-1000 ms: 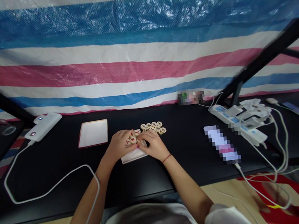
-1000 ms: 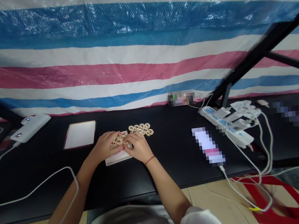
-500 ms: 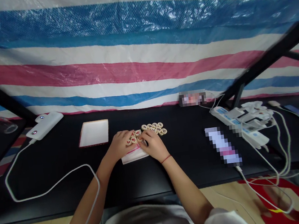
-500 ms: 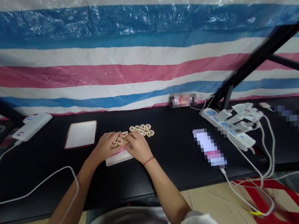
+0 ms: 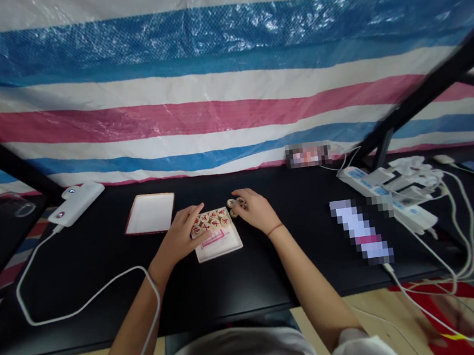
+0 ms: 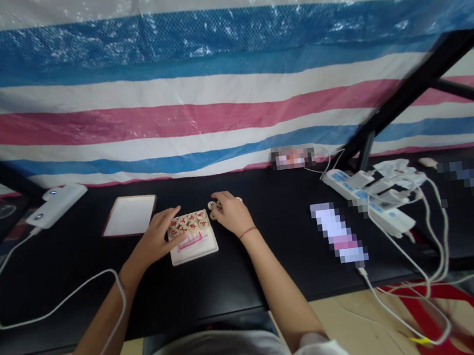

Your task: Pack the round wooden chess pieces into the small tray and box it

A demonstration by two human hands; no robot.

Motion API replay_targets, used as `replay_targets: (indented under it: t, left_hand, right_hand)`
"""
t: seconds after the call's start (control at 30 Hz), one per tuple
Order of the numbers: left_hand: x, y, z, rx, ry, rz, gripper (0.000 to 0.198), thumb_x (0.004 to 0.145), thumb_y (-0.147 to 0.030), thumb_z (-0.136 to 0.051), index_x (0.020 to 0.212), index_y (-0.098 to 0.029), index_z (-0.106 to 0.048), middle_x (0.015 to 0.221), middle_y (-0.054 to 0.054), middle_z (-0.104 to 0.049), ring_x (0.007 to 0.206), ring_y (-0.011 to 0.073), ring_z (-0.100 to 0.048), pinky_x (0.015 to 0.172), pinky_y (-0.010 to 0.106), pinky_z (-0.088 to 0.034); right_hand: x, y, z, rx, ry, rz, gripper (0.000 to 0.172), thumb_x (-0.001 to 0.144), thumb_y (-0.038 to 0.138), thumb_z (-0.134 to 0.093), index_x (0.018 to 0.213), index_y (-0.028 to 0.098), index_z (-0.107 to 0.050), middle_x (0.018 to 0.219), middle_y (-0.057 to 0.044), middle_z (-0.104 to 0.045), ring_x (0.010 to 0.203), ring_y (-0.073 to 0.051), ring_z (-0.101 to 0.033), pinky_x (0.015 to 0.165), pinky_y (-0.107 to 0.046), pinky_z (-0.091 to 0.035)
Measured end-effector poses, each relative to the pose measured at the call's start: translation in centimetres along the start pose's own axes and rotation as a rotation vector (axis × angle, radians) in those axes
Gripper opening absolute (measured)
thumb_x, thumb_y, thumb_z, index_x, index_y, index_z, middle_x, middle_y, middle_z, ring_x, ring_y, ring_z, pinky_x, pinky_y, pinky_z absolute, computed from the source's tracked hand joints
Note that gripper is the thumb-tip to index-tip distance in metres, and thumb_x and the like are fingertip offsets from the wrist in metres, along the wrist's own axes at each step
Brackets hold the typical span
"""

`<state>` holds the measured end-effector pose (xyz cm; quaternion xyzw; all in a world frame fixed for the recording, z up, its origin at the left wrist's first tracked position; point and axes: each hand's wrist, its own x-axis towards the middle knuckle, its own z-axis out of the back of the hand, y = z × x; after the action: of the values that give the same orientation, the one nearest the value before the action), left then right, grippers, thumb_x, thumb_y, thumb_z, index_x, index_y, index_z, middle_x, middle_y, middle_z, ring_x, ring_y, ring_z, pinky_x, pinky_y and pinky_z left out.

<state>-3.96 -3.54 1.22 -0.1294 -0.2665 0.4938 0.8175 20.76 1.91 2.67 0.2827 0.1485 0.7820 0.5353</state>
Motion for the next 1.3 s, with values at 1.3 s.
replay_targets:
  t: [1.3]
  left_hand:
    - [-1.6,-1.9,0.6,-0.077,-0.083,-0.067,0.002,0.084,-0.020,-0.059,0.082,-0.021,-0.058,0.097,0.003,-0.062,0.095,0.0163,-0.058,0.086,0.031,-0.046]
  right_hand:
    - [-1.7,4.6,-3.5,0.791,0.058,-0.192,0.032,0.074,0.044,-0.070,0.093,0.019,-0.066,0.082,-0.002,-0.067,0.046,-0.006,-0.043,0.044,-0.020,-0.037]
